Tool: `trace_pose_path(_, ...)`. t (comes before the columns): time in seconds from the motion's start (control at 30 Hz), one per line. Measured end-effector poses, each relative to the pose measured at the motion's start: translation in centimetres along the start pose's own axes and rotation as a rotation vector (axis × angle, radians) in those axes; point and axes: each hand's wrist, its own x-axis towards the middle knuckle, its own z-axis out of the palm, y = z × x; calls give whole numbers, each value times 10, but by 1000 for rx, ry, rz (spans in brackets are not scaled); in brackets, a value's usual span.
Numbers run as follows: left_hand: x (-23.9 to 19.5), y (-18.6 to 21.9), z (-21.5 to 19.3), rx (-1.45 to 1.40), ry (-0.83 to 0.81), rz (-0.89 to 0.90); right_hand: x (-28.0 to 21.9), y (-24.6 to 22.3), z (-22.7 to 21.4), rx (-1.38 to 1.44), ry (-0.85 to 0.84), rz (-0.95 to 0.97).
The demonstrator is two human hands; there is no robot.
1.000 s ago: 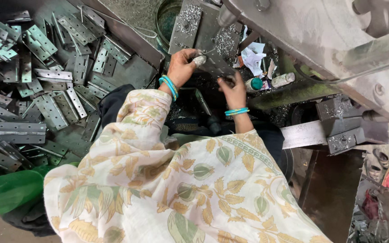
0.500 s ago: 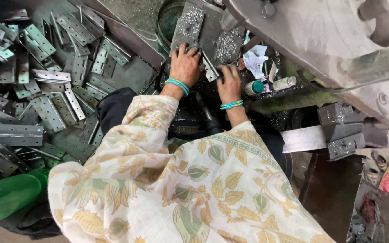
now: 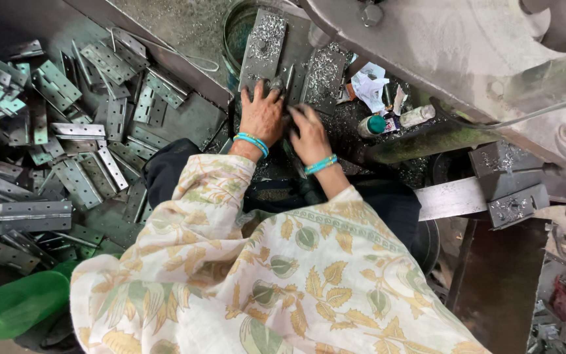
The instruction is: The person places small metal brackets into a power press and pulls a lever to process them, then tosses the finished parts into a bin.
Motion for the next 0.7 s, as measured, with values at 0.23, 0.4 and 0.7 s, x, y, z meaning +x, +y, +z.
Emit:
trace_pose_path(0.23,24,-8,32,66,-14,-16,-64,-58,-53,-75,-293,224)
trace_pose_path(0.4,37,-7,43,73,41,-34,-109,-58,-23,-95,-364,454)
trace_pose_path(0.7,29,-4,37,74,64,-24,-124,-50,-9,-89,-373,430)
